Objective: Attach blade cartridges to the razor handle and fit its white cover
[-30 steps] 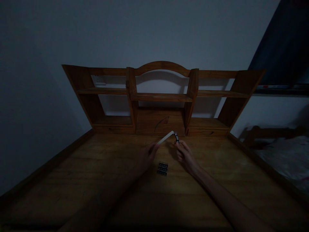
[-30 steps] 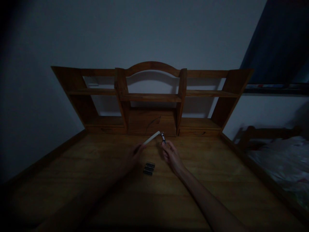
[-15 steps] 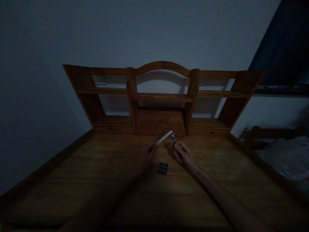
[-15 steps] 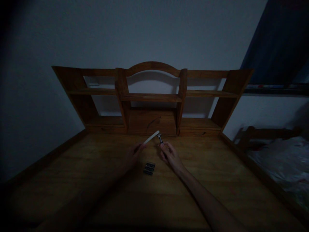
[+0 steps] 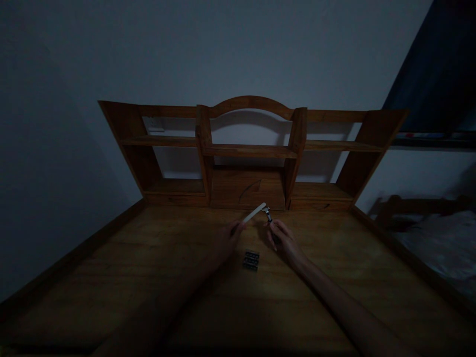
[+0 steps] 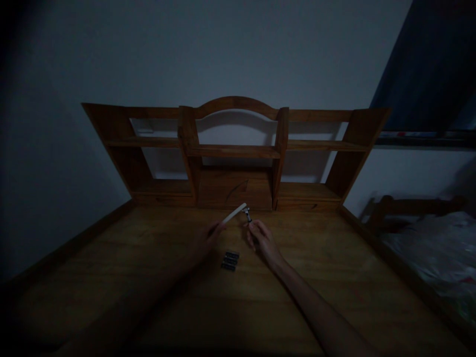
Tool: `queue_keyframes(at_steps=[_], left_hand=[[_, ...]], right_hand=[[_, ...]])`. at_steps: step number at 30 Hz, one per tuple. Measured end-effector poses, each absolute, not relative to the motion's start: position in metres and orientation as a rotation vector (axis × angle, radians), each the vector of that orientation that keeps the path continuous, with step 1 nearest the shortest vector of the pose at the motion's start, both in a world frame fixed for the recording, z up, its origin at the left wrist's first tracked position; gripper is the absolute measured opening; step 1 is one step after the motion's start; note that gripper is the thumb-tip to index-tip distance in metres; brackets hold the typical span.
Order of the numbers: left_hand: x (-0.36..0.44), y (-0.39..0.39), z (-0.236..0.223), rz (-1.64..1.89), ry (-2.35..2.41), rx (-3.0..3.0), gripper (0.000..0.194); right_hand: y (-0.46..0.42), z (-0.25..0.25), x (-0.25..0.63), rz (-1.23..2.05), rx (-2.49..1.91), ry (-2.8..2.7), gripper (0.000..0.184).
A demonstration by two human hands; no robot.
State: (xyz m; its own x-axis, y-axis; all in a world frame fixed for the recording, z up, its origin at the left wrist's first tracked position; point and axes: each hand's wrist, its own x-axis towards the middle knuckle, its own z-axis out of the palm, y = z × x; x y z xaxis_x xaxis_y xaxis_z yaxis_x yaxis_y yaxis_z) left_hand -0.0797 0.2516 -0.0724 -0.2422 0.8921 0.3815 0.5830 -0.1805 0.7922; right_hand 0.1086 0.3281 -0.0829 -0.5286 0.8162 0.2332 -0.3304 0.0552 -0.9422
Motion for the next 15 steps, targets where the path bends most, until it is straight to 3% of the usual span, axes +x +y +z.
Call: queue_keyframes(at_steps=[15], left_hand=[[-0.0784, 0.2500, -0.0753, 1.290, 1.793, 1.763, 0.042]], right_hand=[[0.3294, -0.0817, 0.1117, 1.663, -0.658, -1.398, 0.034]])
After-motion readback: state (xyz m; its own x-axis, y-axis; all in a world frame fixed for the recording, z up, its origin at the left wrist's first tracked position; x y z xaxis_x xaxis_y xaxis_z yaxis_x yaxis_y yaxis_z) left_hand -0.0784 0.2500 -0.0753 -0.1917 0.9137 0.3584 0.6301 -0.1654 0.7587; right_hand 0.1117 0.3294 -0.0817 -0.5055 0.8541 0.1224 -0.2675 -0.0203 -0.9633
